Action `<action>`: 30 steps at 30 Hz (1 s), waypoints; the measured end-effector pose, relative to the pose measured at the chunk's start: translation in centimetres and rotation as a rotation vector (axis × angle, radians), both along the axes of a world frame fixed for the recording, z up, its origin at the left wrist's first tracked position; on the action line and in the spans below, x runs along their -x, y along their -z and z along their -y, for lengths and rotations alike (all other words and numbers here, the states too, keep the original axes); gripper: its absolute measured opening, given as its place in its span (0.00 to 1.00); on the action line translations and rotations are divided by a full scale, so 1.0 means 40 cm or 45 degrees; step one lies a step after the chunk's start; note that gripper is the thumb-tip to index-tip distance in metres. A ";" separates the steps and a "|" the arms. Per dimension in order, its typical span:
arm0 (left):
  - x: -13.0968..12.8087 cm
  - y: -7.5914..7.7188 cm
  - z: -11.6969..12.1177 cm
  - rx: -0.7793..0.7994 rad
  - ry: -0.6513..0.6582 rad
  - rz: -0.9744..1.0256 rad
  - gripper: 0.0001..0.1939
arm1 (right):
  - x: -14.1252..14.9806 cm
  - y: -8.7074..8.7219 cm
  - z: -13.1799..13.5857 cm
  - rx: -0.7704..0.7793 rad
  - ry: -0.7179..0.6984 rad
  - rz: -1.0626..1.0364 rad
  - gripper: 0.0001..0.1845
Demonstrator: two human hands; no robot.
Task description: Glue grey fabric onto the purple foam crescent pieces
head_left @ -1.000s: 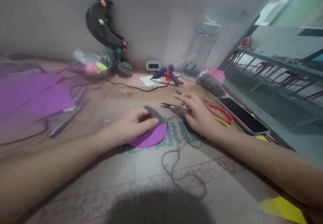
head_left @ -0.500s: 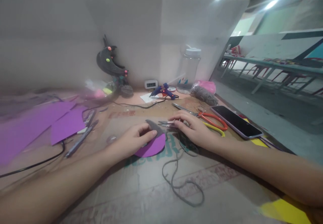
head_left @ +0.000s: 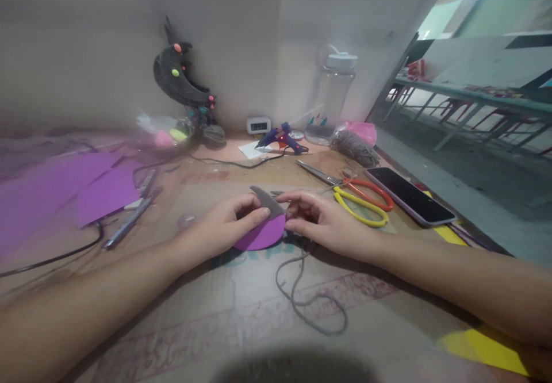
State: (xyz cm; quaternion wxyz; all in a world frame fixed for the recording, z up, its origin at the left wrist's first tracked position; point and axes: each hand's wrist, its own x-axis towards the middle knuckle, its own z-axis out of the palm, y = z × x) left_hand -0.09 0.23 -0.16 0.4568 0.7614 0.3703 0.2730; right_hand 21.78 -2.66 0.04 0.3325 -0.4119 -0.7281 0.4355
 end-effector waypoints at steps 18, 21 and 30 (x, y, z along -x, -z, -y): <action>0.001 -0.010 0.002 -0.084 0.017 -0.159 0.15 | -0.006 -0.016 -0.001 -0.137 0.110 0.175 0.10; 0.001 -0.009 0.003 -0.087 0.007 -0.153 0.15 | -0.006 -0.021 0.000 -0.150 0.101 0.200 0.11; -0.002 -0.004 0.003 -0.086 -0.081 -0.078 0.15 | -0.012 -0.024 0.004 -0.356 0.122 0.292 0.09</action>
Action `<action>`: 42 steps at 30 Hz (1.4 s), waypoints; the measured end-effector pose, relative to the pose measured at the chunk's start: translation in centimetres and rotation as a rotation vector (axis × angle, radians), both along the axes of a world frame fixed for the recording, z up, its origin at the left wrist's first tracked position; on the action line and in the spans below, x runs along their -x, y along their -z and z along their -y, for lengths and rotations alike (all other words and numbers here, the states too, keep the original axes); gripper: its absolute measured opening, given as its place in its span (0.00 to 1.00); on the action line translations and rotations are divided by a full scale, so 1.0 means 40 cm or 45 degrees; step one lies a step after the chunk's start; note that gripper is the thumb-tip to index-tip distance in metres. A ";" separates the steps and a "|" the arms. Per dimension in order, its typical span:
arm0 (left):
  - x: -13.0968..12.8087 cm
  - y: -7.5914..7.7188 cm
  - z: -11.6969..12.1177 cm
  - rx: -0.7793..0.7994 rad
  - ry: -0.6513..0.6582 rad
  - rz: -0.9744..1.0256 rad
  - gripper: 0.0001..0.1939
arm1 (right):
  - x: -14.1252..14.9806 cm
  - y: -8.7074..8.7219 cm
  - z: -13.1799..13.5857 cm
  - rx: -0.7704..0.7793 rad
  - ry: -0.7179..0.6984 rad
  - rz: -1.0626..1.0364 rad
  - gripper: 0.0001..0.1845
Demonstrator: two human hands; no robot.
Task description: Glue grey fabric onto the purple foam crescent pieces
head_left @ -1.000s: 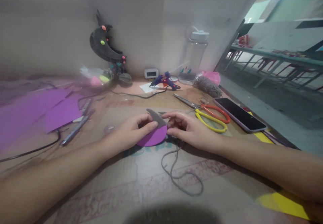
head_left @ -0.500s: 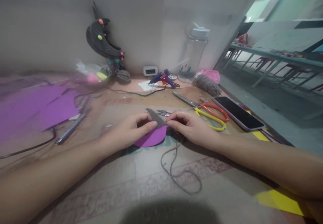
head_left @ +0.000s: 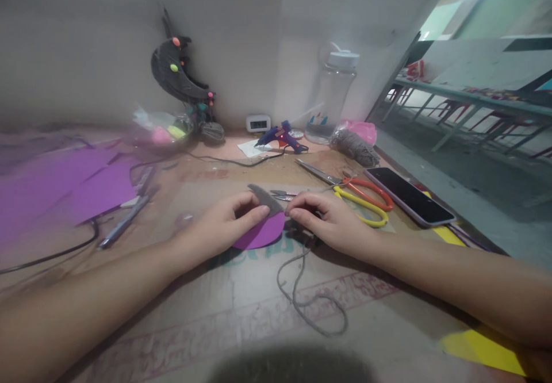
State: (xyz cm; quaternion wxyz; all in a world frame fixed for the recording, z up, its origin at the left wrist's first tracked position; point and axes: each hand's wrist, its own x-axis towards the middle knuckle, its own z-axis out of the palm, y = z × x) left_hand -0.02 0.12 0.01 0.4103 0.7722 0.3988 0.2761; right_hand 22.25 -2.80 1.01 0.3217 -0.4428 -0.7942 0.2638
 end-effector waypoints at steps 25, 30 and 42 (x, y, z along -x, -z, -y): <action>0.001 0.010 -0.009 0.120 -0.030 0.131 0.16 | -0.007 0.003 -0.007 -0.143 -0.054 0.151 0.11; 0.002 0.010 -0.011 0.054 -0.104 0.144 0.16 | -0.004 0.005 0.000 -0.185 -0.194 0.164 0.12; -0.005 0.011 -0.015 0.062 -0.217 0.128 0.17 | -0.067 -0.026 -0.042 -0.386 0.029 0.333 0.10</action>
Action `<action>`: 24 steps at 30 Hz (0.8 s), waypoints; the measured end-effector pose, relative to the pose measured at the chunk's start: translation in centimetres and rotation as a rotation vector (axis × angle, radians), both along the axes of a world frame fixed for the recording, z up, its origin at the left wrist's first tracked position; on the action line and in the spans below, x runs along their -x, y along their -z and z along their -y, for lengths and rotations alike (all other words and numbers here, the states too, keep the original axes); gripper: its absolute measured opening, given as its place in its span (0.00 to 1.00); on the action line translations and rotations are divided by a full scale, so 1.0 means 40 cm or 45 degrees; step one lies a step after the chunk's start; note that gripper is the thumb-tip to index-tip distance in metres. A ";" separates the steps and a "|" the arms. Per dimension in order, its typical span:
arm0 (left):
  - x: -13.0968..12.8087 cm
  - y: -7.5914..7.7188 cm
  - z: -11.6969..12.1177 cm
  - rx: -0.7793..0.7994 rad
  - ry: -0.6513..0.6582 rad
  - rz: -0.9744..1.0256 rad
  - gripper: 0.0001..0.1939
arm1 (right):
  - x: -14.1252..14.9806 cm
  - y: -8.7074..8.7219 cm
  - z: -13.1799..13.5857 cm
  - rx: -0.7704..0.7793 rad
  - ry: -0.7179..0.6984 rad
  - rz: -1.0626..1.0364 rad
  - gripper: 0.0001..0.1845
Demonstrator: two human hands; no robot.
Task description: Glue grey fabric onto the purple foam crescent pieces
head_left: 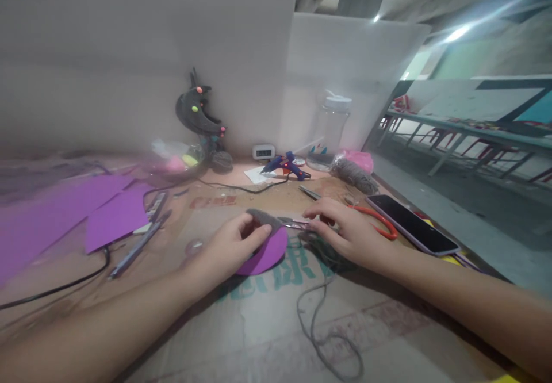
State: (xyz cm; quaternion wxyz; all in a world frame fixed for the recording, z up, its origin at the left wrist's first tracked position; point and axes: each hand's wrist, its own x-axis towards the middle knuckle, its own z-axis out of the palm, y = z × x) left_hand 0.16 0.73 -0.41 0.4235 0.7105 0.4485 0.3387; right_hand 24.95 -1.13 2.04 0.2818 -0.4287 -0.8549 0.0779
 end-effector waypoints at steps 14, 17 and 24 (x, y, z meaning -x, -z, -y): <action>0.001 0.001 0.004 -0.030 0.071 0.016 0.19 | -0.084 0.007 -0.110 0.249 0.462 -0.289 0.18; 0.000 0.002 0.002 -0.042 0.067 -0.022 0.19 | -0.082 0.007 -0.110 0.240 0.441 -0.249 0.17; -0.003 0.002 0.003 -0.049 0.069 -0.042 0.18 | -0.057 -0.022 -0.117 0.156 0.407 0.016 0.19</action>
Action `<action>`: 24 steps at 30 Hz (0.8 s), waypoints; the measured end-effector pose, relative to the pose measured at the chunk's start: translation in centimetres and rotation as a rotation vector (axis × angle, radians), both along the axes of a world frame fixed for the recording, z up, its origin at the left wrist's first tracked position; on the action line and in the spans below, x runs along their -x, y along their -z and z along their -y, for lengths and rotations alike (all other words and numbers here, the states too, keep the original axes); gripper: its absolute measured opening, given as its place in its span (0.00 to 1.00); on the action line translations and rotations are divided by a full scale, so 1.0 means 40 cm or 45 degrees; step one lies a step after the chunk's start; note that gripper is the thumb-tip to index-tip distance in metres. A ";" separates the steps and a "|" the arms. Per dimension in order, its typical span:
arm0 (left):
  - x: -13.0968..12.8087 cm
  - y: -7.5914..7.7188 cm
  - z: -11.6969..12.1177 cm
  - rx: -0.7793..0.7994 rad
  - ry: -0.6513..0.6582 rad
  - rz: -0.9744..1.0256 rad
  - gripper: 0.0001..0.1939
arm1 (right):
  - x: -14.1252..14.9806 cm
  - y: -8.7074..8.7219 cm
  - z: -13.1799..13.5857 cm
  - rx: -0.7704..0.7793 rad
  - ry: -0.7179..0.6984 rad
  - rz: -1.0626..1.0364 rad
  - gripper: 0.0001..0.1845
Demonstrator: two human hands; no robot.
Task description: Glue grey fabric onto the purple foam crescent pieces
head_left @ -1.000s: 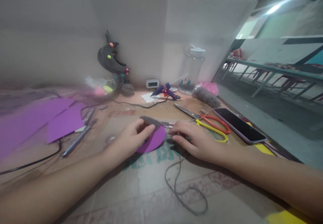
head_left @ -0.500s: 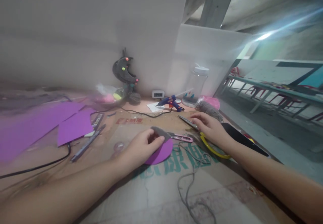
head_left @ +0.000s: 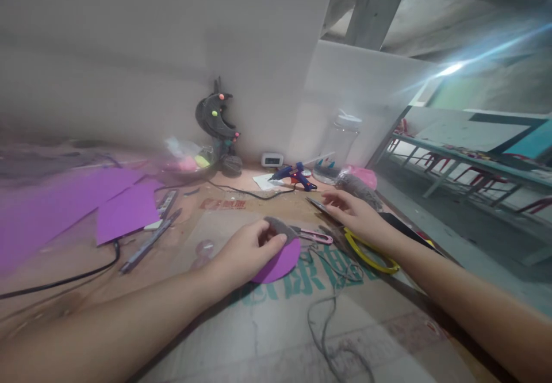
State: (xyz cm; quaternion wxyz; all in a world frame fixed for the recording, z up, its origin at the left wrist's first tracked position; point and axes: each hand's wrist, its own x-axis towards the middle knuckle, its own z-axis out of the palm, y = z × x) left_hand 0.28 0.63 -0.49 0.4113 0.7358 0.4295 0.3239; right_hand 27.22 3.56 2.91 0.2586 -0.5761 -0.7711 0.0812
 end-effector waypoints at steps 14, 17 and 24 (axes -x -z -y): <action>0.004 -0.012 0.004 0.030 -0.016 -0.077 0.16 | 0.035 0.000 -0.301 0.131 0.068 0.192 0.25; 0.004 -0.009 0.002 0.041 -0.016 -0.080 0.16 | 0.057 0.020 -0.328 0.120 0.088 0.180 0.24; 0.002 -0.015 0.004 0.049 -0.005 -0.069 0.16 | 0.074 0.011 -0.323 0.033 0.224 0.083 0.17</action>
